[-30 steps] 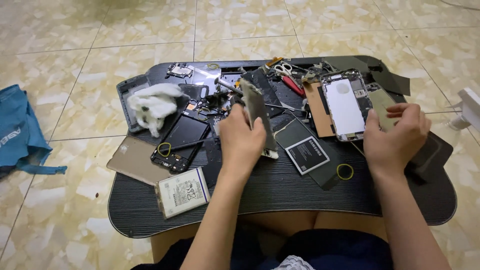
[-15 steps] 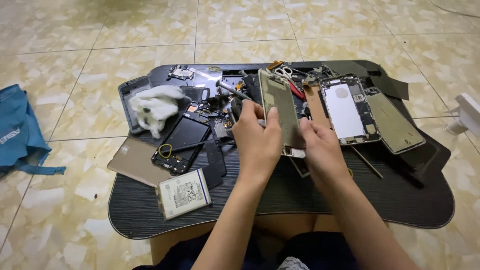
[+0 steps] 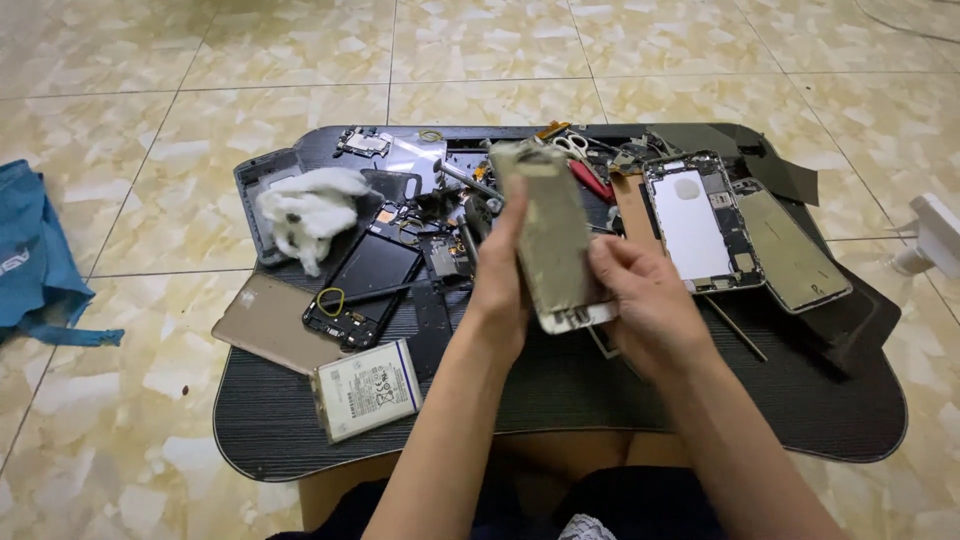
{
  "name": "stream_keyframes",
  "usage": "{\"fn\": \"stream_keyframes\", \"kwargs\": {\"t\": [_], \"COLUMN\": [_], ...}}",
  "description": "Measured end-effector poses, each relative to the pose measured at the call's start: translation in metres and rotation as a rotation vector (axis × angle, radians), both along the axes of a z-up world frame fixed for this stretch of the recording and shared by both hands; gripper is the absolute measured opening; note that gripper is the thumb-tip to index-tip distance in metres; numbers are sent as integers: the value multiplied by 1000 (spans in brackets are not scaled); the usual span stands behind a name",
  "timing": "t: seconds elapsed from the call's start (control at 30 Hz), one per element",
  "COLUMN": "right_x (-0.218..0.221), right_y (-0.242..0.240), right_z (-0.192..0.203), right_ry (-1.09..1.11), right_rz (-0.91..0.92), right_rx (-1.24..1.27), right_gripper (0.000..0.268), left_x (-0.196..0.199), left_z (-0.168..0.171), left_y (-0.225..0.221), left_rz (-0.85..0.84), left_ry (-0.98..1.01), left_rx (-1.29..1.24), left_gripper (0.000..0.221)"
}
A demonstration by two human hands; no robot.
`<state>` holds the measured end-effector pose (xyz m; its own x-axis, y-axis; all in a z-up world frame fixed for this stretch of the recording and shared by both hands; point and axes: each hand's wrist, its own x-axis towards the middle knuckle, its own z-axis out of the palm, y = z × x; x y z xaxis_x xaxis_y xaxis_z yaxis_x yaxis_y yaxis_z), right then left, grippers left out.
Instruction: Assembling and inspecting internal components of a smartphone on a small table.
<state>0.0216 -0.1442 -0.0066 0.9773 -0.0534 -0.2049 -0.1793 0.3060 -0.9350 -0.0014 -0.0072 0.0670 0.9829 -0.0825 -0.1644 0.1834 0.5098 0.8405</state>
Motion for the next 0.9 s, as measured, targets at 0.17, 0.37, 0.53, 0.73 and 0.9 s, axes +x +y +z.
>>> {"fn": "stream_keyframes", "kwargs": {"t": [0.17,0.37,0.53,0.73,0.9], "right_x": [3,7,25,90,173], "right_y": [24,33,41,65,84], "right_z": [4,4,26,24,-9], "right_ry": [15,31,-15,-224,-533], "right_rz": [103,165,211,160,160], "right_rx": [39,-55,-258,-517,-1005], "right_gripper": [31,31,36,34,15], "left_x": [27,43,54,69,93], "left_z": [-37,-59,-46,-13,-6], "left_y": [18,43,98,145,153], "left_rz": [4,56,113,221,210], "left_ry": [85,206,248,362,374], "left_rx": [-428,-411,-243,12,85], "left_gripper": [102,91,85,74,97]}}
